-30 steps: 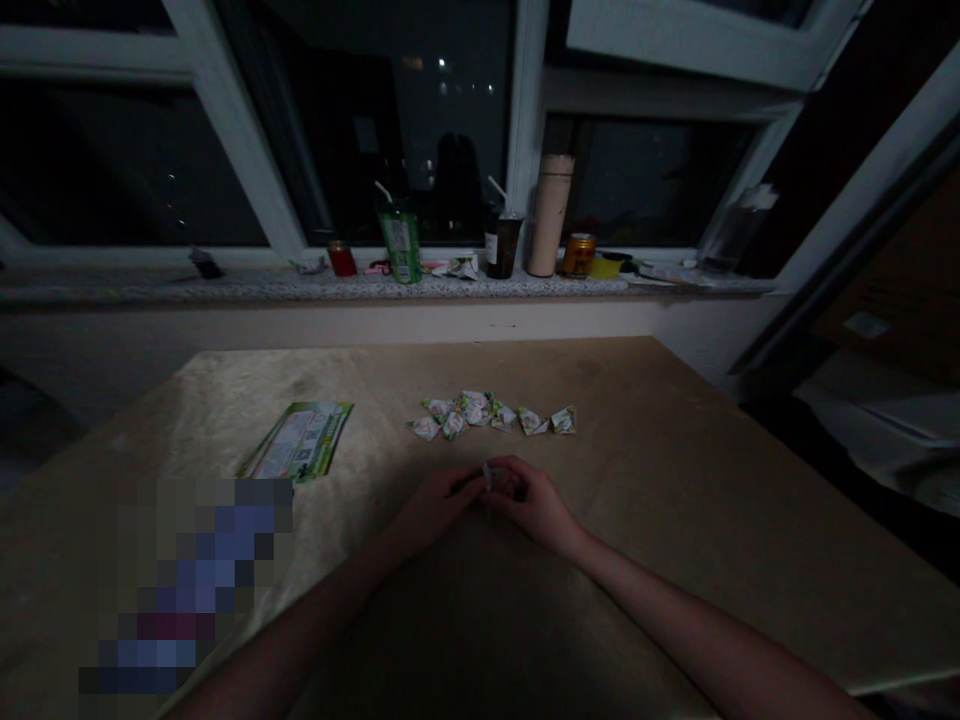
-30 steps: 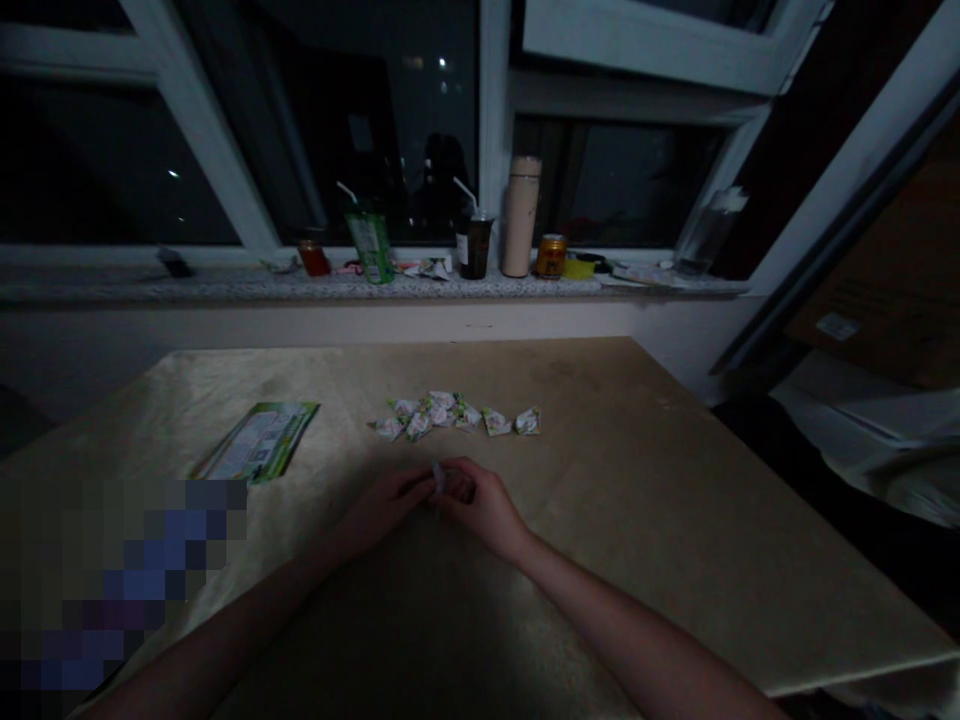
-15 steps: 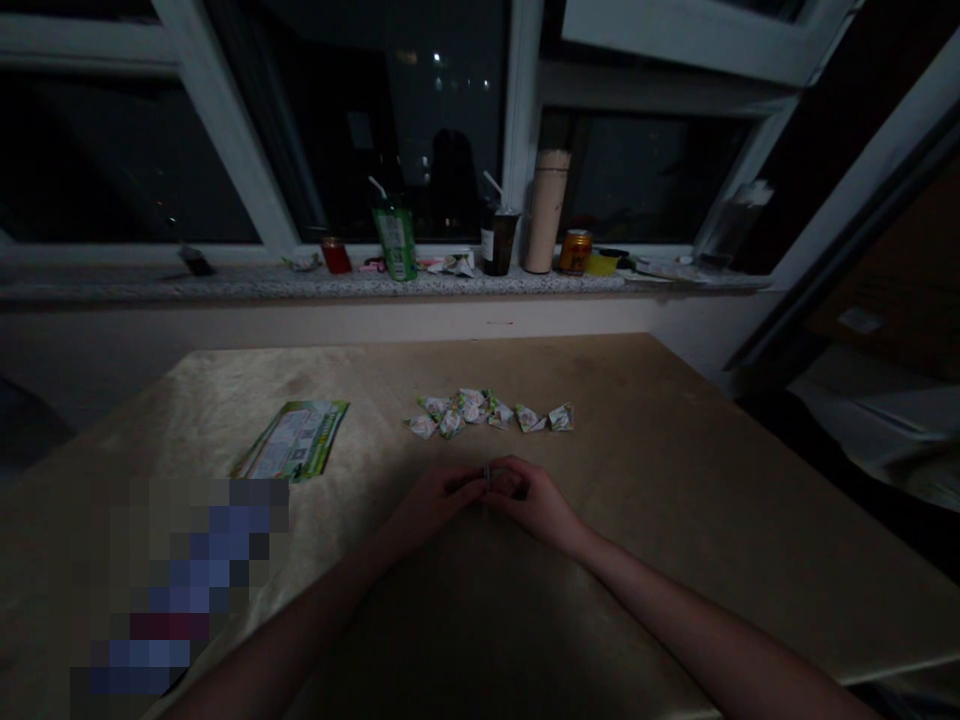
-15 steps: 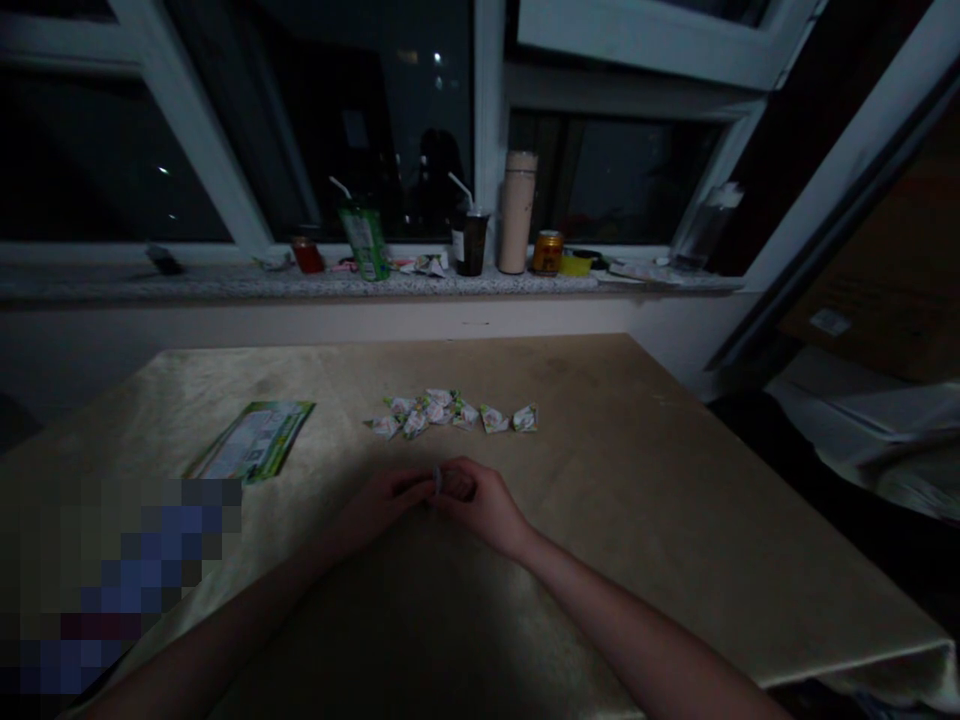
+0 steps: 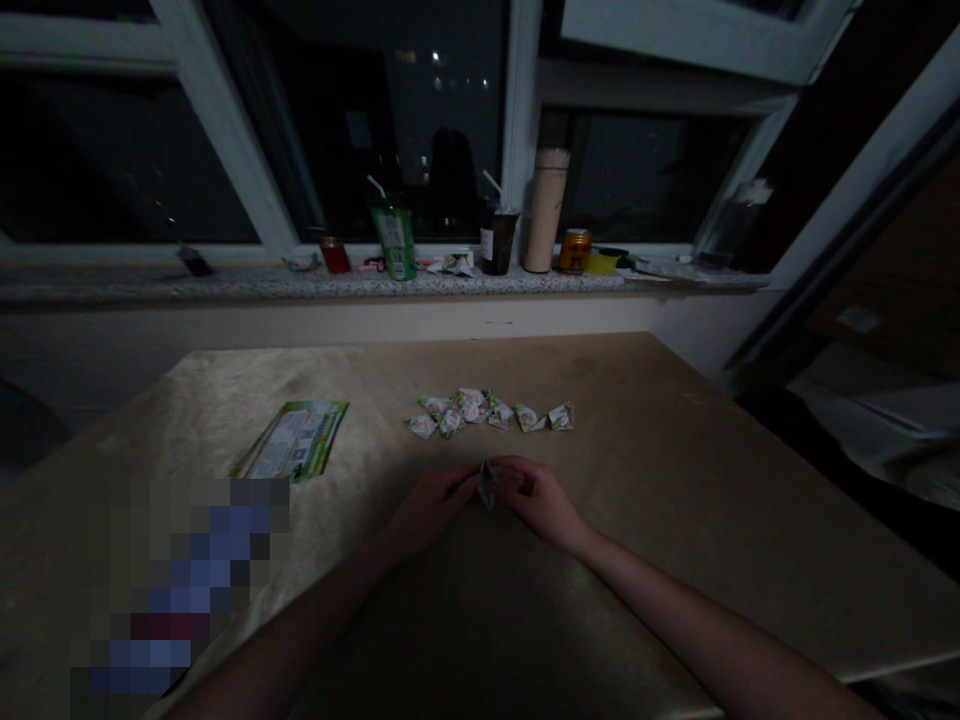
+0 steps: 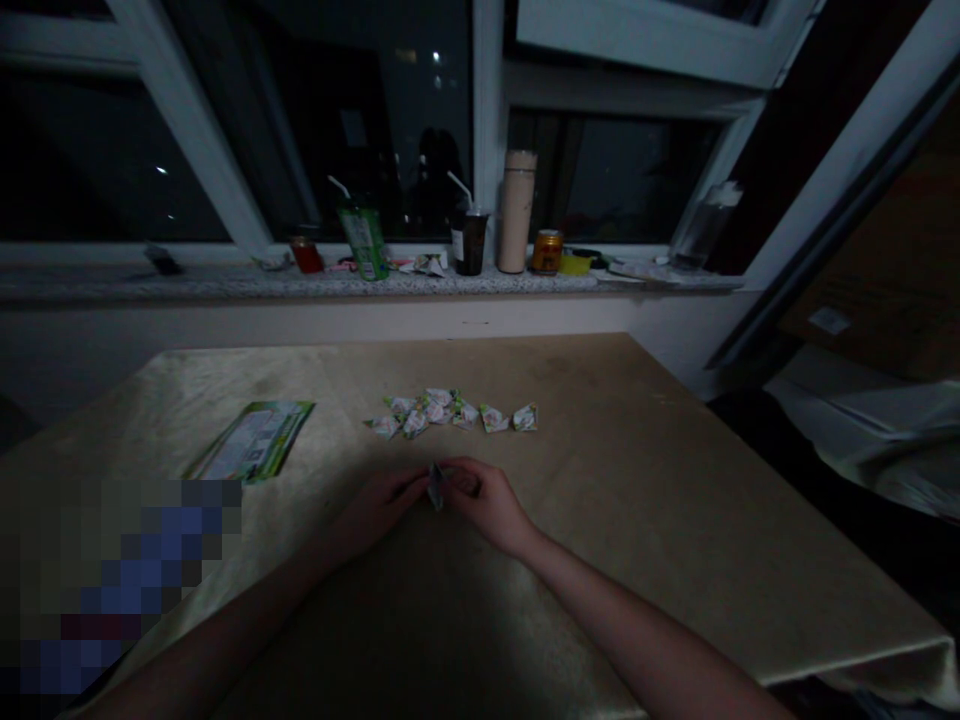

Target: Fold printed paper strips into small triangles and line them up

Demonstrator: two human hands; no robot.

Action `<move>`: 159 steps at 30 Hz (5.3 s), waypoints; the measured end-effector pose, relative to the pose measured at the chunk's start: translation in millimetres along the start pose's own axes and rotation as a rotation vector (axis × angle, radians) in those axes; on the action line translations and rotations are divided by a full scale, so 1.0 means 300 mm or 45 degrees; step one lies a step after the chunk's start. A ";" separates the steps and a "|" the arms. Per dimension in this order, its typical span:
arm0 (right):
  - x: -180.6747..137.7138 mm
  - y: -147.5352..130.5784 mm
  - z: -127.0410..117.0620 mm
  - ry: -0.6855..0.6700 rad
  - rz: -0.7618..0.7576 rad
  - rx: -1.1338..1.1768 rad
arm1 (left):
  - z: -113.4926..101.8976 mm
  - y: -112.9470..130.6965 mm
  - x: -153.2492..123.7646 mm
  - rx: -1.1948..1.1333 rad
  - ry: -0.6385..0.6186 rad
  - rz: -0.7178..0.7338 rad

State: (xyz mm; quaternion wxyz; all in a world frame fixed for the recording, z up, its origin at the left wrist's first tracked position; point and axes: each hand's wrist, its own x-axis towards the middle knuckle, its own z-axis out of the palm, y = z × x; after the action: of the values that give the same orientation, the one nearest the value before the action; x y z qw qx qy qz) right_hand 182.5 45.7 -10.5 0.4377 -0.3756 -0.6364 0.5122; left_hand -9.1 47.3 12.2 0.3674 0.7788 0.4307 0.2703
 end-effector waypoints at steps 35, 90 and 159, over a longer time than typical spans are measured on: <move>-0.010 -0.015 0.024 0.267 0.172 0.372 | 0.025 0.006 0.016 -0.464 0.123 -0.260; -0.018 -0.037 0.009 0.061 -0.223 -0.303 | 0.014 0.037 0.004 -0.083 -0.143 -0.264; 0.015 -0.030 -0.017 -0.473 0.136 0.014 | 0.015 0.029 -0.011 0.046 -0.027 0.007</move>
State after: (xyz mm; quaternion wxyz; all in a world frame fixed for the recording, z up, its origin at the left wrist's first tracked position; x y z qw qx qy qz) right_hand 185.6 50.0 -0.5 0.2868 -0.3054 -0.6826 0.5988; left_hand -3.2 39.8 16.3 0.3570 0.7893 0.4294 0.2552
